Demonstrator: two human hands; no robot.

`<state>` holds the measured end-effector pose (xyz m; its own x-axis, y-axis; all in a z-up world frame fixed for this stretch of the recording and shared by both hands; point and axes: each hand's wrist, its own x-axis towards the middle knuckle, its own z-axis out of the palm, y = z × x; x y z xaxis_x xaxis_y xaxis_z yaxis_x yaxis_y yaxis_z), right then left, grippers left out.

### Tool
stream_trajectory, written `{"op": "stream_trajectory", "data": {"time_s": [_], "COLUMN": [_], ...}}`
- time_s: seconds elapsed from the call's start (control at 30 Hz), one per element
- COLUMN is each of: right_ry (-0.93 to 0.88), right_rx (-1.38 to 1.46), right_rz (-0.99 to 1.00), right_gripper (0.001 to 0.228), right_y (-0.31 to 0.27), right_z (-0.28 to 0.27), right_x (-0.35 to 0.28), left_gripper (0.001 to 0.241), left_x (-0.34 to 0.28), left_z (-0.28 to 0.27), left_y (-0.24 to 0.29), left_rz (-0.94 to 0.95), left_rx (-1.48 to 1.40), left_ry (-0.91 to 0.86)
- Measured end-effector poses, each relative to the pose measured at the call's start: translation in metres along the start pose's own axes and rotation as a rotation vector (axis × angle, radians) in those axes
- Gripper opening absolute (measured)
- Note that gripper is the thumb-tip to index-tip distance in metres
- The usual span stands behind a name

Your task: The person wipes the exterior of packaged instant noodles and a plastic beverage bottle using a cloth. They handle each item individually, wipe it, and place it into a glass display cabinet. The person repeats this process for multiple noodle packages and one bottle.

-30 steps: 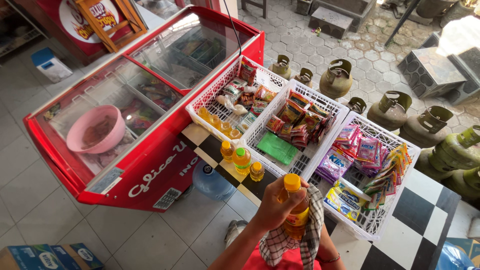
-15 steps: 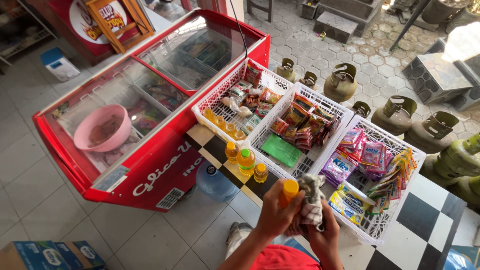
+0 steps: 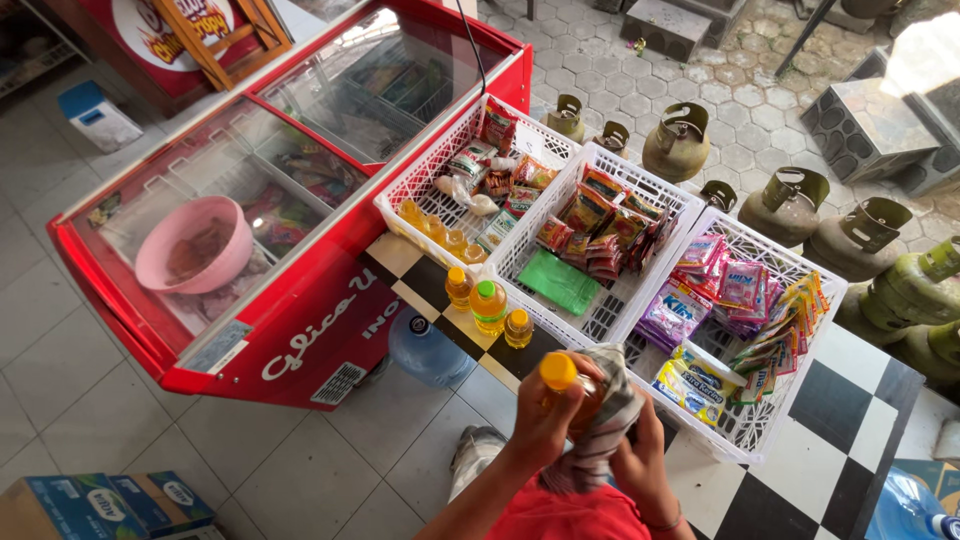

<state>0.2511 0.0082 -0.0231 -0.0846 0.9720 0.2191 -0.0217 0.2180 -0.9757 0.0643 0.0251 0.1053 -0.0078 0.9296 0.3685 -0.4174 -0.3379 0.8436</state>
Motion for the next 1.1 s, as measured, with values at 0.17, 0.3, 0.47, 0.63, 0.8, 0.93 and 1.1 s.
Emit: {"op": "stream_trajectory", "data": {"time_s": [0.17, 0.3, 0.47, 0.63, 0.8, 0.93, 1.1], "right_ry": [-0.009, -0.106, -0.037, 0.040, 0.040, -0.235, 0.164], "right_rx": [0.418, 0.431, 0.476, 0.064, -0.608, -0.646, 0.152], "right_rz": [0.545, 0.513, 0.501, 0.296, -0.393, -0.390, 0.271], "right_gripper": [0.061, 0.082, 0.064, 0.049, 0.028, 0.046, 0.039], "right_y": [0.019, 0.006, -0.002, -0.016, -0.050, -0.068, -0.059], "right_z": [-0.021, -0.015, -0.001, -0.008, 0.014, 0.011, 0.009], "right_x": [-0.010, -0.014, -0.009, -0.002, -0.005, -0.013, -0.002], "left_gripper": [0.032, 0.026, 0.054, 0.031, 0.022, 0.019, 0.024], "left_x": [0.003, 0.010, 0.018, 0.008, 0.006, 0.003, -0.024], "left_z": [0.004, 0.006, 0.003, 0.002, 0.004, -0.012, -0.005], "left_y": [-0.009, -0.024, -0.039, -0.054, -0.079, -0.094, -0.105], "left_rz": [-0.048, -0.166, -0.298, -0.219, -0.222, -0.309, -0.334], "left_rx": [-0.041, -0.120, -0.398, -0.111, -0.160, -0.353, -0.182], "left_ry": [-0.077, 0.043, 0.236, 0.114, 0.295, 0.409, 0.339]}}
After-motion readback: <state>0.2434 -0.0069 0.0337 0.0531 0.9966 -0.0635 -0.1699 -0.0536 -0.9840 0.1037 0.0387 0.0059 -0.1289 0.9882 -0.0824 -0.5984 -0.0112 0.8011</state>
